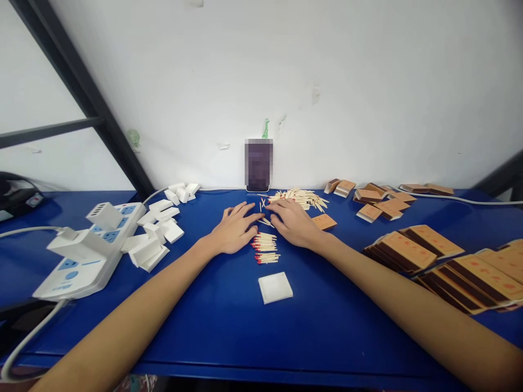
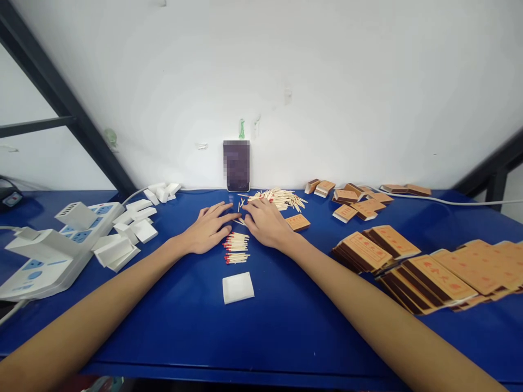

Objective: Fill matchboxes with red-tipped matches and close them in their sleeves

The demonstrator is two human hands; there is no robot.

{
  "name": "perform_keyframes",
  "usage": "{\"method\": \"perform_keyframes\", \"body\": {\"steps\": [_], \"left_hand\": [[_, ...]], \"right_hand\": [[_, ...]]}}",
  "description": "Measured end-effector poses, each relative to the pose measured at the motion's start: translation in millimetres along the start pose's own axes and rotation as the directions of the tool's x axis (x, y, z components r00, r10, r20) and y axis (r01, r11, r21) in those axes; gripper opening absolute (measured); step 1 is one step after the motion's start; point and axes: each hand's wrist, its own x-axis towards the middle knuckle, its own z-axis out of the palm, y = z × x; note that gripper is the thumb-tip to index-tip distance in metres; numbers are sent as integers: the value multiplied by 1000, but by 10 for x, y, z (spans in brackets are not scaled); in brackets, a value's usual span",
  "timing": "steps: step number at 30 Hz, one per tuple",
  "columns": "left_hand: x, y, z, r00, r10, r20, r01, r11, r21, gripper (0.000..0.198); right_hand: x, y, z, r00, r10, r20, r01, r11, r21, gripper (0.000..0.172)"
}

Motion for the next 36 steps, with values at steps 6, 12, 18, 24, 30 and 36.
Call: {"method": "perform_keyframes", "body": {"steps": [6,12,18,24,30,36], "left_hand": [[-22,9,-6,997,15,-79,-17,1000,-20,42],[-29,-3,2,992,28,-120,-35,998,-50,39],[-27,8,-10,990,49,-135,-57,997,-55,39],[-31,28,-43,988,78,-131,-88,994,-71,37],[-37,25,-50,986,98,-134,-106,993,-57,37],[-41,28,-62,986,112,-126,-121,990,-71,40]], "right_hand": [[166,-117,-22,994,29,106,-7,980,-201,41],[216,-116,21,992,17,121,14,968,-249,40],[102,-73,-46,990,-17,140,46,978,-204,41],[-51,-58,-157,987,3,162,25,985,-171,40],[-155,-46,-189,987,36,156,-8,984,-177,39],[-150,-72,-158,985,12,171,14,989,-150,40]]}}
